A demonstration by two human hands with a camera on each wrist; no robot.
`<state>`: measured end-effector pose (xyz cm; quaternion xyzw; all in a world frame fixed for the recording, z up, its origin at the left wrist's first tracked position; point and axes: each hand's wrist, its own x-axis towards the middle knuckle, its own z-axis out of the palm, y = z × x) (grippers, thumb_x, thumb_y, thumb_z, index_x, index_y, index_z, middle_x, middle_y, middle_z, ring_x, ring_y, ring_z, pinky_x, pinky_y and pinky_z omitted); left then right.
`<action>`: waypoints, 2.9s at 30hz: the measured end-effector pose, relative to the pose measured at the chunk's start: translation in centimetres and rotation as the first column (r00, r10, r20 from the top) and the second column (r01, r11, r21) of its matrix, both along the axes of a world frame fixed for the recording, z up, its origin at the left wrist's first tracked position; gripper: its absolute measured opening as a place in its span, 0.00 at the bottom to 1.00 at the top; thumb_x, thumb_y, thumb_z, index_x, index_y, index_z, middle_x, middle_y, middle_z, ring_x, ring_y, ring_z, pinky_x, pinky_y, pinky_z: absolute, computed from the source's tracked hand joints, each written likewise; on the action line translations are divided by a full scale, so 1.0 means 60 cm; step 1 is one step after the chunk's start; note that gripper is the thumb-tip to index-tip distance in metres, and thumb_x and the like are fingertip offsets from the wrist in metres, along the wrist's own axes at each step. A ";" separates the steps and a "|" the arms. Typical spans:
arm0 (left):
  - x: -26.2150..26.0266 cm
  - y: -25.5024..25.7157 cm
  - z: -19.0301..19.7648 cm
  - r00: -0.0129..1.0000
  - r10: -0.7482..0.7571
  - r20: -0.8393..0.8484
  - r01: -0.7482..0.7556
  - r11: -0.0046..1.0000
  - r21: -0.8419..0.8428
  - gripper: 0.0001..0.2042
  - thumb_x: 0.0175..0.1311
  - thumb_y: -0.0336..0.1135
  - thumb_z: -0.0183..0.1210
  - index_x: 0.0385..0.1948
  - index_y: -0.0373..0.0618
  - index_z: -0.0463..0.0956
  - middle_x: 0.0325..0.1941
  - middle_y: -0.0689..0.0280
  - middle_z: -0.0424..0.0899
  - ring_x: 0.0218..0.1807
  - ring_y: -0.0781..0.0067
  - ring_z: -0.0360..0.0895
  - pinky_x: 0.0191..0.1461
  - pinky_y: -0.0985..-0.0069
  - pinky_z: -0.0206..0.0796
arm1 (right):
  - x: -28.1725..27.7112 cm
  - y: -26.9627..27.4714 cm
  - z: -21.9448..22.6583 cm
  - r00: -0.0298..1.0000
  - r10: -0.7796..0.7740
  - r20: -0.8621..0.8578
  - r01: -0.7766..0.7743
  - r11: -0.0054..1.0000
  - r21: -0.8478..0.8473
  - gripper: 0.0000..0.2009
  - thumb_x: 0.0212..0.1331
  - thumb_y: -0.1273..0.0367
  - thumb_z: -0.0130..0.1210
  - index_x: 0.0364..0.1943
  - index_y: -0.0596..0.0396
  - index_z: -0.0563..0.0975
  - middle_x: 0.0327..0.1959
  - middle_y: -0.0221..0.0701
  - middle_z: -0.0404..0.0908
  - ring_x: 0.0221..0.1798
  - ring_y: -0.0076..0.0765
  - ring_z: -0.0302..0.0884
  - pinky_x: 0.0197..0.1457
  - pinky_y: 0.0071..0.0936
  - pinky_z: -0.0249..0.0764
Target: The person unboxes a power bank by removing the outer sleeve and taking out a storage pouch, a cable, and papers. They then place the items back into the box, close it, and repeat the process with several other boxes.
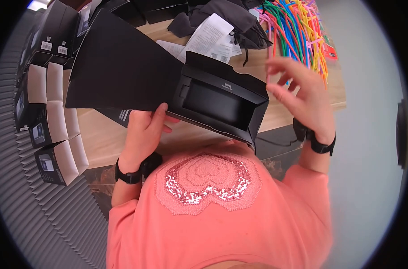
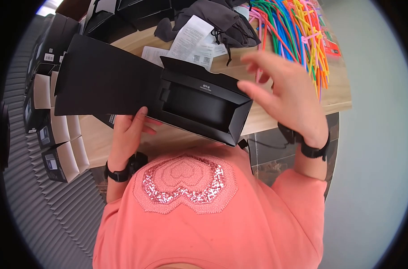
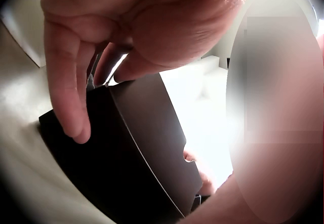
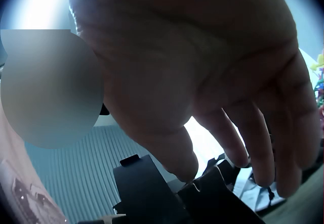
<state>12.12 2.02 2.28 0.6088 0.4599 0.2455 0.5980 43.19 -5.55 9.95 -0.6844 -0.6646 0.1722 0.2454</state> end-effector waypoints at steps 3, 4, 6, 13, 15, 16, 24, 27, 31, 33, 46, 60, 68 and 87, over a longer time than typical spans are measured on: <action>-0.002 -0.005 0.001 0.999 0.031 -0.004 -0.031 0.998 0.046 0.08 0.71 0.24 0.52 0.45 0.29 0.75 0.34 0.59 0.84 0.33 0.69 0.87 0.29 0.78 0.75 | -0.007 -0.034 -0.026 0.991 -0.076 -0.109 0.057 0.984 -0.169 0.18 0.57 0.65 0.66 0.51 0.55 0.77 0.36 0.34 0.83 0.31 0.31 0.81 0.35 0.28 0.76; -0.005 -0.006 0.002 1.000 0.029 -0.005 -0.029 0.999 0.046 0.08 0.71 0.24 0.52 0.45 0.29 0.75 0.34 0.59 0.84 0.33 0.69 0.87 0.29 0.78 0.75 | -0.009 -0.041 -0.038 0.977 -0.152 -0.153 0.105 0.955 -0.278 0.19 0.58 0.65 0.67 0.51 0.55 0.77 0.36 0.35 0.83 0.30 0.31 0.80 0.34 0.27 0.76; -0.013 -0.006 0.006 0.993 -0.054 -0.107 0.089 0.932 0.352 0.07 0.68 0.23 0.57 0.44 0.30 0.76 0.30 0.59 0.83 0.31 0.70 0.87 0.28 0.78 0.71 | -0.001 -0.065 -0.095 0.964 -0.165 -0.207 0.119 0.969 -0.218 0.19 0.59 0.65 0.66 0.51 0.56 0.76 0.35 0.35 0.82 0.28 0.30 0.78 0.32 0.27 0.74; -0.004 -0.004 0.006 0.998 -0.020 -0.058 0.043 0.905 0.424 0.06 0.67 0.23 0.59 0.42 0.31 0.77 0.27 0.59 0.82 0.27 0.68 0.85 0.28 0.76 0.70 | -0.039 -0.068 -0.146 0.852 -0.189 -0.488 0.201 0.979 -0.026 0.08 0.65 0.71 0.57 0.34 0.62 0.73 0.27 0.32 0.68 0.35 0.31 0.70 0.39 0.27 0.69; -0.004 -0.006 0.008 0.995 -0.013 -0.097 0.055 0.894 0.445 0.07 0.67 0.23 0.58 0.44 0.31 0.76 0.29 0.58 0.82 0.27 0.68 0.84 0.30 0.75 0.71 | -0.034 -0.074 -0.160 0.876 -0.198 -0.439 0.209 0.978 -0.023 0.08 0.66 0.72 0.56 0.32 0.63 0.73 0.26 0.31 0.67 0.33 0.31 0.68 0.38 0.27 0.67; -0.007 -0.006 0.010 0.994 0.021 -0.107 0.030 0.891 0.453 0.07 0.67 0.23 0.58 0.44 0.31 0.76 0.29 0.58 0.82 0.27 0.68 0.84 0.30 0.75 0.71 | -0.030 -0.076 -0.164 0.896 -0.228 -0.382 0.237 0.971 -0.025 0.09 0.67 0.72 0.54 0.30 0.63 0.72 0.25 0.31 0.65 0.31 0.31 0.65 0.36 0.27 0.64; -0.059 0.022 0.049 0.986 0.094 0.135 -0.145 0.884 0.445 0.18 0.69 0.29 0.58 0.59 0.37 0.72 0.51 0.61 0.82 0.39 0.76 0.83 0.38 0.81 0.73 | -0.018 -0.083 -0.116 0.927 -0.184 -0.327 0.208 0.977 0.040 0.15 0.71 0.70 0.54 0.26 0.63 0.68 0.23 0.26 0.62 0.26 0.22 0.59 0.29 0.25 0.58; -0.093 0.062 0.065 0.958 0.287 -0.023 -0.233 0.818 0.525 0.23 0.66 0.35 0.62 0.61 0.39 0.71 0.56 0.62 0.80 0.49 0.73 0.81 0.46 0.78 0.73 | -0.033 -0.070 -0.060 0.932 -0.174 -0.317 0.195 0.980 0.035 0.15 0.70 0.71 0.54 0.25 0.63 0.67 0.22 0.28 0.62 0.25 0.24 0.61 0.28 0.26 0.59; -0.085 0.058 0.107 0.991 -0.030 -0.130 0.108 0.754 0.648 0.39 0.48 0.46 0.73 0.63 0.41 0.69 0.61 0.59 0.76 0.58 0.63 0.76 0.58 0.65 0.68 | -0.036 -0.049 -0.021 0.975 -0.103 -0.198 0.117 0.991 0.061 0.08 0.66 0.74 0.57 0.29 0.63 0.74 0.23 0.35 0.67 0.25 0.34 0.68 0.30 0.31 0.65; -0.059 0.050 0.121 0.982 -0.116 -0.148 0.187 0.693 0.697 0.39 0.46 0.46 0.74 0.63 0.40 0.70 0.59 0.57 0.77 0.58 0.62 0.76 0.57 0.65 0.67 | -0.046 -0.040 -0.006 0.991 -0.053 -0.120 0.070 0.987 0.147 0.05 0.64 0.75 0.57 0.33 0.63 0.76 0.24 0.37 0.70 0.27 0.39 0.71 0.31 0.33 0.66; 0.072 0.202 0.292 0.989 0.035 0.141 -0.110 0.815 0.570 0.12 0.73 0.40 0.55 0.35 0.40 0.72 0.23 0.61 0.83 0.21 0.78 0.78 0.25 0.84 0.66 | -0.035 -0.020 0.051 0.954 -0.217 -0.205 0.274 0.909 0.314 0.12 0.66 0.75 0.54 0.24 0.62 0.68 0.20 0.36 0.66 0.19 0.37 0.69 0.23 0.32 0.63; 0.277 0.536 0.234 0.996 -0.092 0.008 0.074 0.841 0.536 0.23 0.70 0.38 0.55 0.63 0.35 0.68 0.52 0.58 0.81 0.46 0.70 0.80 0.43 0.75 0.73 | 0.014 0.240 0.034 0.948 -0.319 0.003 0.271 0.809 0.521 0.15 0.64 0.68 0.48 0.23 0.65 0.77 0.24 0.52 0.78 0.33 0.62 0.80 0.38 0.48 0.75; 0.283 0.574 0.213 0.983 -0.164 0.081 0.110 0.885 0.452 0.33 0.71 0.41 0.57 0.68 0.25 0.56 0.66 0.50 0.68 0.64 0.61 0.74 0.63 0.66 0.69 | 0.007 0.300 -0.001 0.925 -0.347 0.155 0.196 0.785 0.588 0.14 0.63 0.68 0.50 0.25 0.63 0.79 0.27 0.50 0.82 0.33 0.58 0.83 0.37 0.46 0.80; 0.059 0.322 0.311 0.995 -0.005 -0.104 0.057 0.863 0.502 0.24 0.72 0.44 0.57 0.61 0.37 0.70 0.48 0.62 0.80 0.47 0.72 0.79 0.47 0.76 0.71 | 0.009 0.254 0.009 0.924 -0.333 0.189 0.232 0.879 0.416 0.16 0.63 0.59 0.56 0.32 0.61 0.80 0.31 0.50 0.83 0.37 0.60 0.83 0.41 0.50 0.78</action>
